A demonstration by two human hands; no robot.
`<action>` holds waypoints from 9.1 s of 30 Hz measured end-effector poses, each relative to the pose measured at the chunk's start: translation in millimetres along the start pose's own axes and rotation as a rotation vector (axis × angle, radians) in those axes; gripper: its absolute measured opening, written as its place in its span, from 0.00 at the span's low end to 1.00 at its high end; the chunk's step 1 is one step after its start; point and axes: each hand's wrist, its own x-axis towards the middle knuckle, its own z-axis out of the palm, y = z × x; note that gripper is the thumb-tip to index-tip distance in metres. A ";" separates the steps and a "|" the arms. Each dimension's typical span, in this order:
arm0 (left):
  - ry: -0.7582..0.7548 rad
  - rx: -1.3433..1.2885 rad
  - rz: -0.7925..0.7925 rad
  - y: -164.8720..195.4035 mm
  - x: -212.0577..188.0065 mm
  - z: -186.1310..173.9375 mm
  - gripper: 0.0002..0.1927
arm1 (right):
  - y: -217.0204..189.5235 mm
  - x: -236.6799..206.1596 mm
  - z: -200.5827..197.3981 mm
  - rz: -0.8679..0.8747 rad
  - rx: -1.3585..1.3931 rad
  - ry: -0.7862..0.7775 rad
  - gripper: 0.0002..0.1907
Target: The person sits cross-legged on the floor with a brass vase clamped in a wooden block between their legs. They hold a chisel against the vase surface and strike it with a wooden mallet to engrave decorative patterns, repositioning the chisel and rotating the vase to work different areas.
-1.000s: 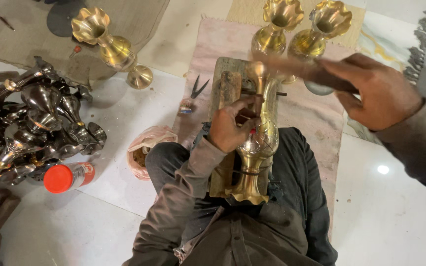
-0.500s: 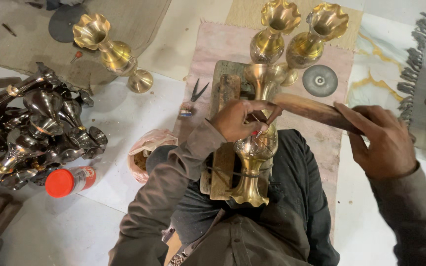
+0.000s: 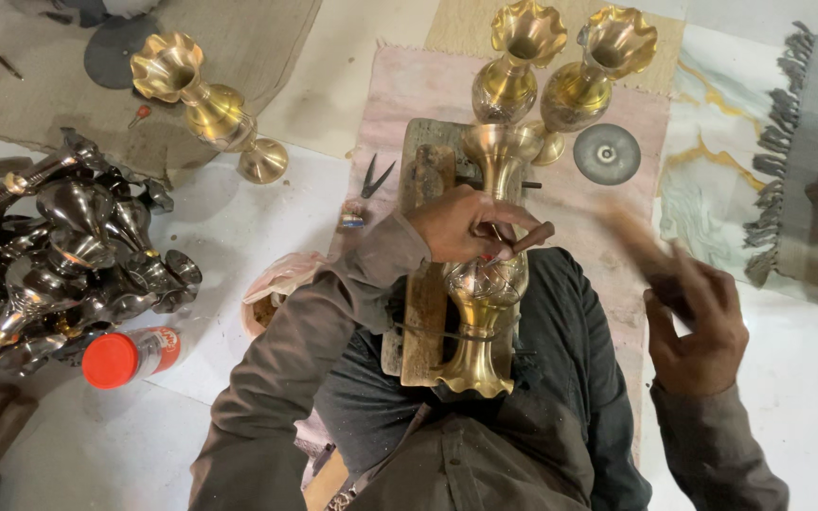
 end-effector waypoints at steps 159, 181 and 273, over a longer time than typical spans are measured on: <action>1.438 -0.234 -0.126 38.3 -44.0 138.4 0.12 | -146.7 161.6 0.0 -1.371 -0.831 -0.195 0.21; 1.396 -0.101 -0.176 39.1 -42.5 132.2 0.12 | -143.2 148.3 -7.4 -1.285 -0.788 -0.156 0.26; 0.960 -0.081 -0.208 39.5 -45.6 78.8 0.24 | -44.1 158.0 -10.2 -0.820 -0.692 -0.417 0.32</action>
